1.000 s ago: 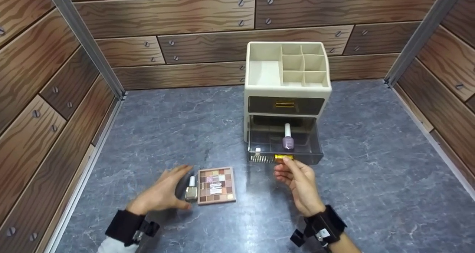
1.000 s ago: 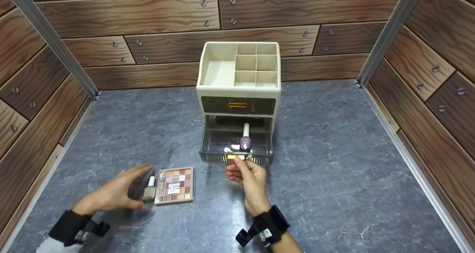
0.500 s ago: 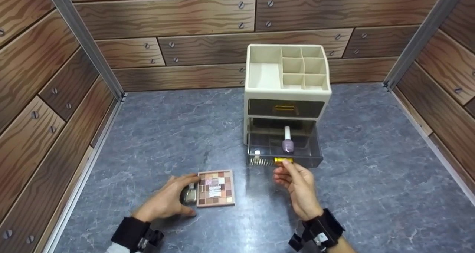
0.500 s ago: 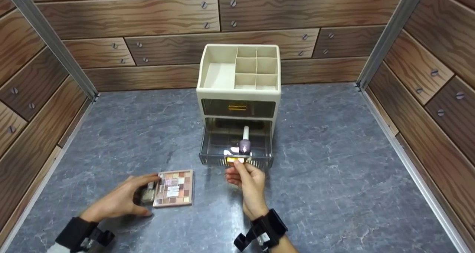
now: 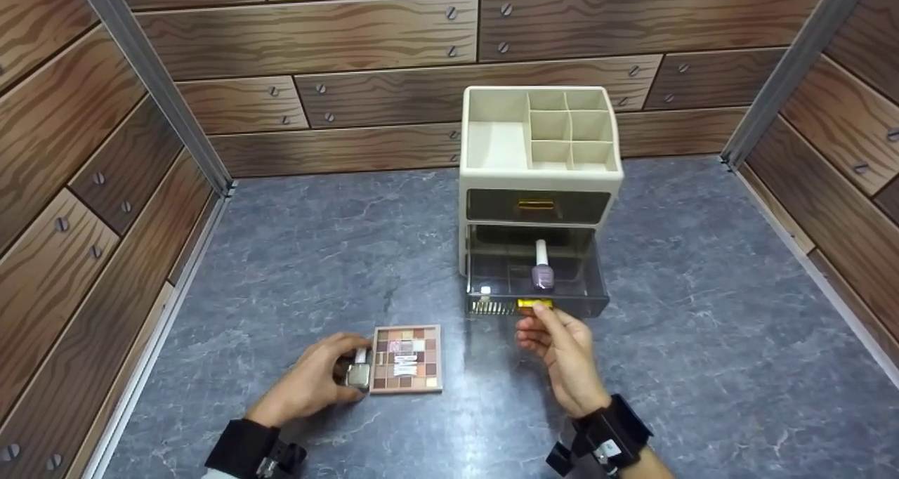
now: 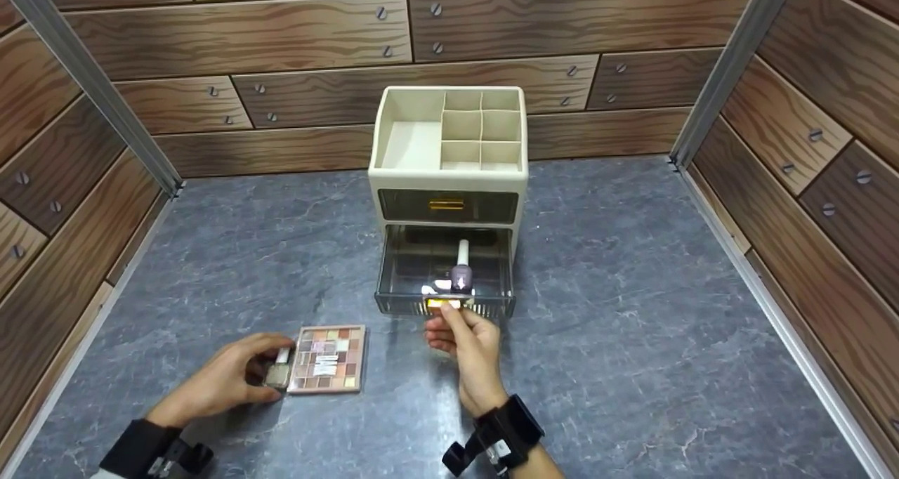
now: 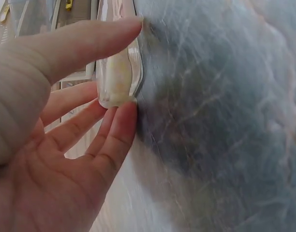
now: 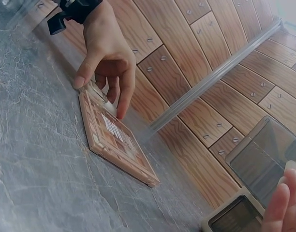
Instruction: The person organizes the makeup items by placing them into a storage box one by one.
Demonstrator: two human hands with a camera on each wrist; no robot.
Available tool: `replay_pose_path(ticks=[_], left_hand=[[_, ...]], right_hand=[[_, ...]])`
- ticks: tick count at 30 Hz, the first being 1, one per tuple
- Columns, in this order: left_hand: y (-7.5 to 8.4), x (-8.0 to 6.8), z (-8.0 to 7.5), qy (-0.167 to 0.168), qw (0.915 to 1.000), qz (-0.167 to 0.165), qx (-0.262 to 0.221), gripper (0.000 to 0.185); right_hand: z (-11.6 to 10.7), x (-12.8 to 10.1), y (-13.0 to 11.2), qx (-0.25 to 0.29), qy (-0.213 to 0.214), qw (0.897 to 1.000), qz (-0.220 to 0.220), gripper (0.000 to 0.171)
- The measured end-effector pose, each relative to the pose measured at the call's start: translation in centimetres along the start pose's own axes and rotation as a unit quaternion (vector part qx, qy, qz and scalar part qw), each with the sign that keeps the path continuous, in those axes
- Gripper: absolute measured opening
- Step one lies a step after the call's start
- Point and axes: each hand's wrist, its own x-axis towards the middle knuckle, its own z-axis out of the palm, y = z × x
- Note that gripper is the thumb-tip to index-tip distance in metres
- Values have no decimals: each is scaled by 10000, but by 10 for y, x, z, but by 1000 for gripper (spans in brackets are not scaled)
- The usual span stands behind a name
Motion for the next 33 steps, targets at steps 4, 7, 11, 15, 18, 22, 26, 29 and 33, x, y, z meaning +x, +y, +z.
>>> replay_pose_path(ticks=[4,7,11,15,18,22,26,29,33], left_hand=[[0,2,1,26,10000,-12,-81,74],[0,3,1,59,9999,3,-86,72],[0,4,0,147,9999,74,-50,69],[0,3,-4,274,9995,120,-32,69],[3,3,-8,368,9993,56,-32,69],[12,4,-16,449,9988,-41,-185,69],[25,8,-24,477,9973,-56,-550,68],[37,10,-30,517,9957,26,-765,66],[50,14,-34,650,9942,216,-833,62]], right_hand=[[0,1,-3,-2,-32,10000,59,22],[0,1,-5,-22,-46,9999,128,26],[-1,1,-7,-31,-2,9997,251,25],[-2,1,-9,5,44,9995,311,21],[-3,1,-10,27,57,9994,328,21],[-4,0,-9,-21,25,9994,339,21],[-3,0,-9,36,-4,9995,322,20],[-2,0,-9,110,28,9995,293,19],[-3,0,-9,154,78,9996,236,19]])
